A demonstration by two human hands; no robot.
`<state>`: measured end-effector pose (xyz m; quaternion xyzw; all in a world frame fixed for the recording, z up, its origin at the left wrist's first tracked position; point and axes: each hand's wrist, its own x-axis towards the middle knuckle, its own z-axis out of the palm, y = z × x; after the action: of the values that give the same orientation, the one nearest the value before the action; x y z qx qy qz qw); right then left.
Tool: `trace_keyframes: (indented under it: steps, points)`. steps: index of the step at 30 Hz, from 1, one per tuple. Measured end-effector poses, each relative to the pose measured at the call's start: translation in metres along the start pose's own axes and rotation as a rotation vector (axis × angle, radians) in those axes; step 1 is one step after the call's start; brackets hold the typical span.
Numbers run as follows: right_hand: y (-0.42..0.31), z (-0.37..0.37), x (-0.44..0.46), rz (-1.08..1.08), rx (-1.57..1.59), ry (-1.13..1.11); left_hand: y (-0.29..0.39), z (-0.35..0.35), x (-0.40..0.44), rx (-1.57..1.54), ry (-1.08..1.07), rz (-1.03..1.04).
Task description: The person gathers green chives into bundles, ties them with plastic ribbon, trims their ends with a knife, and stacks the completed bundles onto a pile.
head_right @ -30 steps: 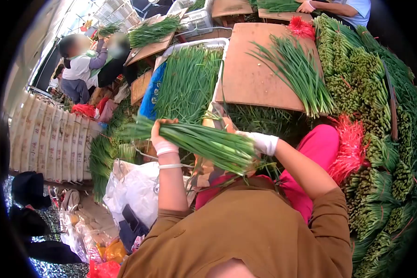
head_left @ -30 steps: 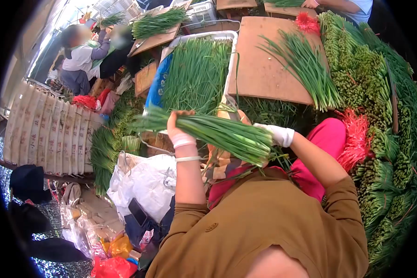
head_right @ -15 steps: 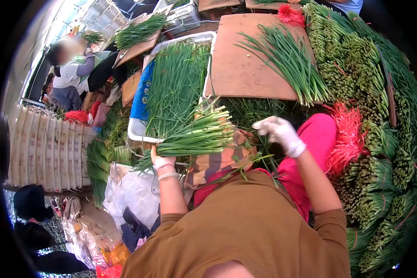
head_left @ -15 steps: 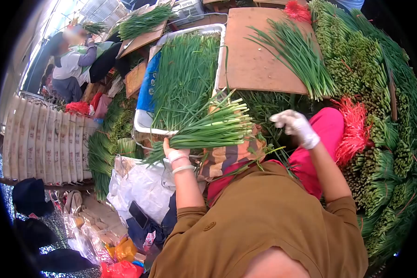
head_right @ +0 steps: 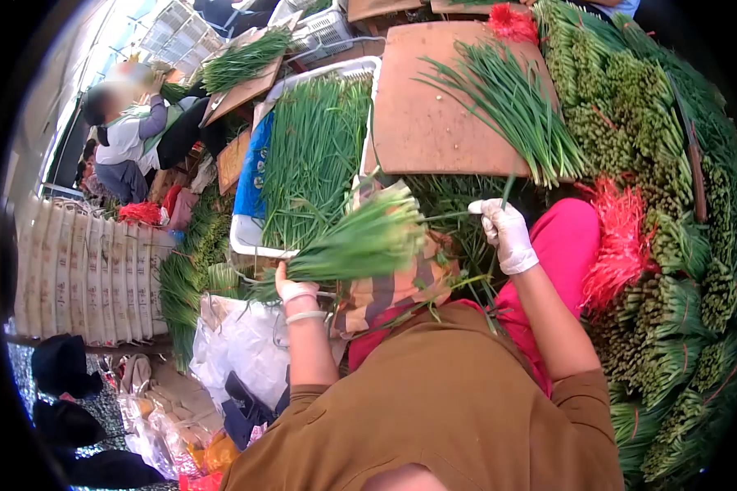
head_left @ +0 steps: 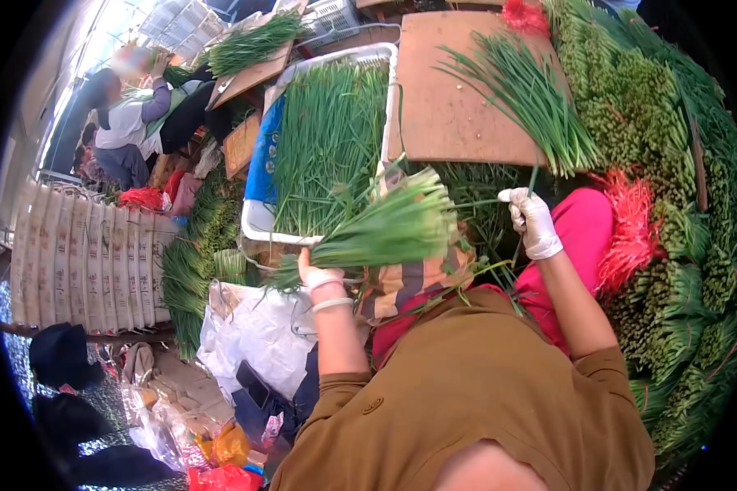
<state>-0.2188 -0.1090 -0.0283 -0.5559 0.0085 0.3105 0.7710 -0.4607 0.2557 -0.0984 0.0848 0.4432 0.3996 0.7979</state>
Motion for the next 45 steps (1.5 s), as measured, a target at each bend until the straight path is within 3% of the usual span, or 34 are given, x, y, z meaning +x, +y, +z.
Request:
trace_keyframes:
  steps: [2, 6, 10, 12, 14, 17, 18, 20, 22, 24, 26, 28, 32, 34, 36, 40, 45]
  points:
    - [0.015, -0.005, -0.010, 0.102, -0.066, -0.095, -0.008, -0.010, -0.003, 0.025, 0.136, -0.042]
    - [0.024, 0.035, -0.027, 0.409, -0.087, -0.345, -0.014, 0.010, -0.017, -0.044, 0.107, -0.086]
    - [0.035, 0.085, -0.029, 0.493, -0.097, -0.432, -0.021, 0.025, -0.016, -0.026, 0.076, -0.058]
    - [0.043, 0.096, -0.027, 0.321, -0.026, -0.496, -0.012, 0.029, -0.011, -0.131, 0.053, -0.115]
    - [0.009, 0.089, -0.037, 0.345, -0.002, -0.588, 0.000, 0.036, -0.014, -0.140, 0.040, -0.073]
    - [-0.033, 0.049, -0.046, 0.208, 0.102, -0.571, 0.024, 0.032, -0.012, -0.123, -0.013, -0.020]
    - [-0.024, 0.023, -0.031, 0.114, 0.249, -0.725, 0.029, 0.028, -0.008, -0.141, -0.052, 0.004]
    - [-0.024, 0.006, -0.029, 0.088, 0.135, -0.473, 0.032, 0.037, -0.024, -0.152, -0.041, 0.017]
    - [-0.029, 0.031, -0.035, 0.294, -0.034, -0.279, 0.025, 0.047, -0.034, -0.105, -0.089, 0.037]
    - [-0.019, 0.064, -0.039, 0.307, 0.029, -0.302, 0.015, 0.050, -0.038, -0.003, -0.187, 0.083]
    - [0.018, 0.064, -0.023, 0.151, 0.129, -0.308, 0.011, 0.049, -0.034, -0.060, -0.331, 0.119]
    - [0.005, 0.068, -0.027, 0.079, 0.181, -0.348, 0.017, 0.053, -0.039, -0.070, -0.454, 0.132]
    - [-0.044, 0.064, -0.048, -0.069, 0.125, -0.275, 0.037, 0.050, -0.039, -0.109, -0.369, 0.217]
    - [-0.047, 0.045, -0.036, -0.105, 0.229, -0.221, 0.032, 0.045, -0.036, -0.083, -0.209, 0.139]
    - [-0.048, 0.034, -0.033, -0.185, 0.116, -0.037, 0.023, 0.041, -0.033, -0.090, -0.089, 0.086]
    - [-0.025, 0.035, -0.034, 0.001, -0.270, -0.188, 0.005, 0.030, -0.032, -0.136, 0.040, -0.014]
    - [0.020, 0.061, -0.018, 0.078, -0.227, -0.152, -0.006, 0.029, -0.028, -0.146, 0.011, -0.073]
